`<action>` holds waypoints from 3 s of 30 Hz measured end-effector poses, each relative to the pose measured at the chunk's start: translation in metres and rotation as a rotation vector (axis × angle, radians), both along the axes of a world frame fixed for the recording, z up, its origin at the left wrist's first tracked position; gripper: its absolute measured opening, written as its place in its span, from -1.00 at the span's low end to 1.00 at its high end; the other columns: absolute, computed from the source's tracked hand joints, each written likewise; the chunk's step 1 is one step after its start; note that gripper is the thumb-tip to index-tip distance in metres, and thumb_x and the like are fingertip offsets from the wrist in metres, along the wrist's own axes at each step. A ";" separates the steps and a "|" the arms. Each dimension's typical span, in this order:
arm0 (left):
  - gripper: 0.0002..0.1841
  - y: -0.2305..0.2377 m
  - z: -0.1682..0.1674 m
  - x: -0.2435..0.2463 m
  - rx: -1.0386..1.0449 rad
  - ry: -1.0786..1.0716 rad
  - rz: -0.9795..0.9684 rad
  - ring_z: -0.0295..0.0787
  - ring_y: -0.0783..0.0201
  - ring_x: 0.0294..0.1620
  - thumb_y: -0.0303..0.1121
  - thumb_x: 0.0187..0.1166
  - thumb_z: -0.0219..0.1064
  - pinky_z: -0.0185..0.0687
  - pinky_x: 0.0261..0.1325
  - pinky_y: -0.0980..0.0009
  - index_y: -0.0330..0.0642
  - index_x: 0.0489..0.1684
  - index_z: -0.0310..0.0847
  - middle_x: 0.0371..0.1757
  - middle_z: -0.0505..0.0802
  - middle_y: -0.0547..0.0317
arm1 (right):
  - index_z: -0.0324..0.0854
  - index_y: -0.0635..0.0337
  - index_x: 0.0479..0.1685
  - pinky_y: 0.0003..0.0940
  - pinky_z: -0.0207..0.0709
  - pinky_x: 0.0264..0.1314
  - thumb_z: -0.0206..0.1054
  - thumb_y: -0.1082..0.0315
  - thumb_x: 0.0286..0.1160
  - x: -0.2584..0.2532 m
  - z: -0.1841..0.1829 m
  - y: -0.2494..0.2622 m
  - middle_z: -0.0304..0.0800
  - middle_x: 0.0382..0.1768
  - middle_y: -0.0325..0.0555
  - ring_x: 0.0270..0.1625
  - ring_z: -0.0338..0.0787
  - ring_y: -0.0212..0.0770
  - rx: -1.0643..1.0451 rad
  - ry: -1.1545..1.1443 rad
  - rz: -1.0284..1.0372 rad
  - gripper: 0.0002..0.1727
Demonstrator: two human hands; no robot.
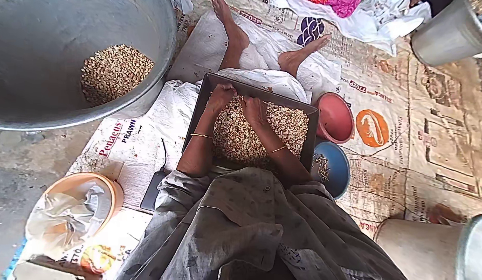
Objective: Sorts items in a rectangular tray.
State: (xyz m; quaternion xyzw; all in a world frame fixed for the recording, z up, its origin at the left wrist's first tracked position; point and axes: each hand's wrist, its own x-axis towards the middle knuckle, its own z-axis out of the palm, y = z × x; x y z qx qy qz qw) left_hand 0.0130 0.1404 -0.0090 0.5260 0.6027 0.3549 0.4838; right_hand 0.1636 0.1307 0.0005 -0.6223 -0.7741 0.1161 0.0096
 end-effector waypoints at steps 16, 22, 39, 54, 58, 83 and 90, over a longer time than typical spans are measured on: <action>-0.82 0.001 -0.006 0.000 0.067 0.413 -0.349 0.78 -0.16 0.05 -0.46 0.56 0.35 0.55 0.27 -0.20 -0.41 -0.06 0.77 -0.11 0.85 -0.25 | 0.78 0.31 0.06 0.14 0.61 0.25 0.17 0.33 0.72 0.028 -0.017 0.022 0.88 -0.05 0.19 0.13 0.85 0.12 0.010 0.399 0.087 -0.70; -0.90 -0.003 -0.005 -0.007 0.106 -0.092 -0.252 0.42 0.45 -0.50 -0.48 0.68 0.24 0.38 -0.37 0.47 -0.31 -0.14 0.67 -0.44 0.64 0.21 | 0.71 0.24 -0.17 -0.68 0.06 -0.76 0.21 0.48 0.65 0.057 -0.007 0.024 0.38 -0.71 -0.46 -0.78 0.16 -0.60 -0.291 1.373 -0.087 -0.85; -0.73 -0.039 0.025 -0.014 -0.085 -0.562 0.067 0.16 0.61 -0.77 -0.58 0.79 -0.10 0.07 -0.74 0.71 -0.23 0.02 0.58 -0.51 0.57 0.39 | 0.64 0.29 0.05 -0.67 0.13 -0.68 -0.02 0.35 0.87 0.054 0.015 -0.014 0.39 -0.62 -0.41 -0.70 0.26 -0.56 -0.380 1.129 -0.028 -0.70; -0.75 -0.053 0.005 -0.025 -0.152 -0.770 0.279 0.26 0.60 -0.78 -0.46 0.86 -0.11 0.13 -0.77 0.73 -0.17 -0.09 0.52 -0.54 0.58 0.37 | 0.63 0.25 0.05 -0.68 0.52 -0.48 -0.24 0.11 0.96 0.008 0.005 0.005 0.88 -0.17 -0.09 -0.39 0.78 -0.45 -0.792 1.676 -0.333 -0.46; -0.72 -0.051 0.004 -0.025 -0.178 -0.858 0.311 0.22 0.61 -0.79 -0.44 0.86 -0.16 0.10 -0.78 0.73 -0.11 -0.13 0.50 -0.60 0.49 0.43 | 0.64 0.29 0.10 -0.52 0.73 -0.10 -0.39 -0.09 0.94 0.010 0.016 -0.004 0.91 -0.07 0.05 -0.05 0.92 -0.24 -0.832 1.784 -0.408 -0.27; -0.71 -0.047 -0.005 -0.029 0.063 0.262 -0.107 0.75 -0.17 0.10 -0.37 0.78 0.11 0.52 0.27 -0.21 -0.45 0.00 0.70 -0.01 0.80 -0.31 | 0.58 0.14 -0.38 -0.67 0.16 -0.72 0.14 0.40 0.78 0.019 -0.003 0.007 0.38 -0.73 -0.42 -0.76 0.26 -0.57 -0.306 1.423 -0.052 -0.74; -0.71 -0.045 -0.005 -0.019 0.021 0.461 -0.215 0.75 -0.33 0.26 -0.35 0.71 0.21 0.50 0.35 -0.37 -0.39 0.09 0.75 0.10 0.84 -0.36 | 0.59 0.13 -0.36 -0.71 0.06 -0.79 -0.08 0.25 0.90 0.045 0.024 -0.019 0.50 -0.66 -0.44 -0.79 0.23 -0.60 -0.489 1.385 -0.048 -0.58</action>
